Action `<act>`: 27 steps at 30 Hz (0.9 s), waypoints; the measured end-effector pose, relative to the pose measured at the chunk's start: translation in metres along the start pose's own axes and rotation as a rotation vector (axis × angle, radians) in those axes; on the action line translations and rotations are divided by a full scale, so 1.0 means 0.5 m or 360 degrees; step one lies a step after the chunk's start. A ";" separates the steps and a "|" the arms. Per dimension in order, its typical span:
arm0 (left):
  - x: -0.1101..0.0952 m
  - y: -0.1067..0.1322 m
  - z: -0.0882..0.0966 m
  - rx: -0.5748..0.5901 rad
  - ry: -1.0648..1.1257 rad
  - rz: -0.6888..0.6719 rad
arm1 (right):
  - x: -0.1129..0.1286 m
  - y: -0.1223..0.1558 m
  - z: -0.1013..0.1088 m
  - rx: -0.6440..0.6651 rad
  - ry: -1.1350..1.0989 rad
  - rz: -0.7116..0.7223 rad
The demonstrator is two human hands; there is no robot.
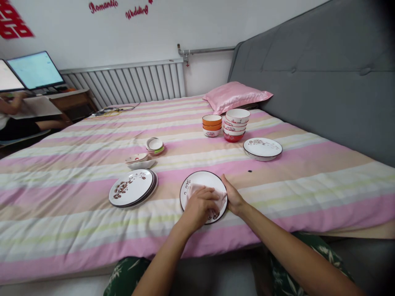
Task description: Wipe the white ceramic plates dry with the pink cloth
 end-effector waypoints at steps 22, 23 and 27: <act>-0.009 0.001 0.016 0.0261 0.0333 0.0040 | 0.002 0.001 0.009 -0.0062 0.0000 0.0053; -0.009 0.002 0.018 0.0274 0.0351 0.0055 | 0.002 0.001 0.010 -0.0076 -0.0002 0.0052; -0.006 0.005 0.025 0.0372 0.0419 0.0149 | 0.000 0.000 0.015 -0.0127 0.0012 0.0040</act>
Point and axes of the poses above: each hand's wrist, its own y-axis away from the middle knuckle, its own z-axis out of the back of the hand, x = y × z, the point moved 5 cm from there along -y, towards the middle knuckle, and after that the axes turned 4 degrees about -y, right-handed, at the moved point
